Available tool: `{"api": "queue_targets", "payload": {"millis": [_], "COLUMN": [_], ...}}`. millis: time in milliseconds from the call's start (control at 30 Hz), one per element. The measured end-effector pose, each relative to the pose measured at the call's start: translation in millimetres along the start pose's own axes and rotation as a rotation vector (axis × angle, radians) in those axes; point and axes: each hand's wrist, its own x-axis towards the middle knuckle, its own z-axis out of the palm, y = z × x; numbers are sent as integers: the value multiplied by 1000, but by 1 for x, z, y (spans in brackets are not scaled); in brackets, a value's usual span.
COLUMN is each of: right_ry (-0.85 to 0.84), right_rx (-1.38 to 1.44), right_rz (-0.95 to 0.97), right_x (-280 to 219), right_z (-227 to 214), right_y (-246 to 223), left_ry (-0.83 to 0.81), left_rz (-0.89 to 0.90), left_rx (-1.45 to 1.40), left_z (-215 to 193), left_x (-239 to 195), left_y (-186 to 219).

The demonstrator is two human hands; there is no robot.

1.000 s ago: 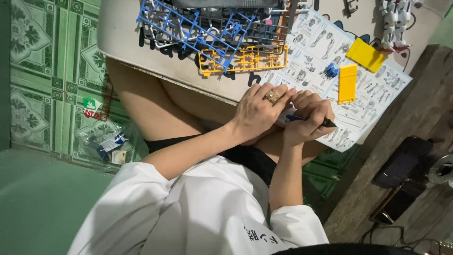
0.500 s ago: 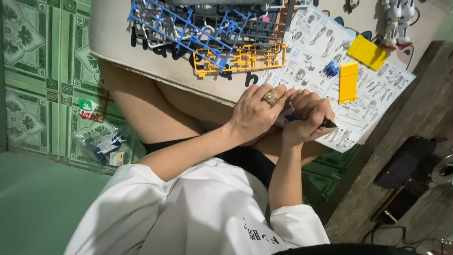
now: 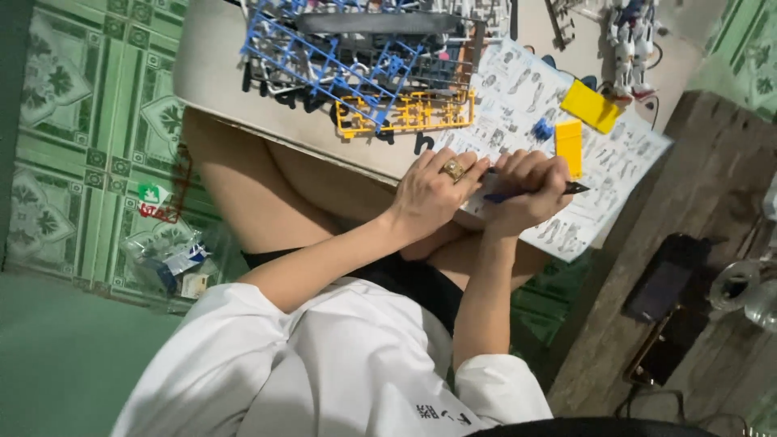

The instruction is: The person assembles a plastic model kit by cutting small parts from sprues with nippers, sanding edges with a sanding stick, and snapping pieces together. They handle blue, yellow, and grey plastic components and refer to an instruction manual on the table.

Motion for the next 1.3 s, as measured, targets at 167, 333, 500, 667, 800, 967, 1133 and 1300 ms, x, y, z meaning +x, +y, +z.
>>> {"api": "queue_targets", "payload": {"millis": [167, 333, 500, 667, 800, 967, 1133, 1300], "right_ry": [-37, -88, -120, -117, -114, -162, -168, -173], "right_rx": [79, 129, 68, 83, 92, 142, 106, 83], "right_rz": [94, 70, 84, 97, 105, 118, 95, 70], "right_x": [3, 4, 8, 7, 7, 10, 10, 12], "right_z": [-20, -21, -23, -22, -28, -25, -26, -24], "right_y": [8, 8, 7, 5, 7, 6, 8, 6], "left_ry": [-1, -42, -83, -98, -111, -152, -190, -192], "left_rz": [1, 1, -6, -12, 0, 7, -4, -1], "left_rx": [11, 7, 0, -5, -1, -6, -17, 4], "left_z": [9, 9, 10, 9, 9, 10, 6, 9], "left_x": [-7, -8, -7, -6, -5, -5, -2, -4], "left_y": [-1, -3, -2, -2, -2, -3, -1, -1]}}
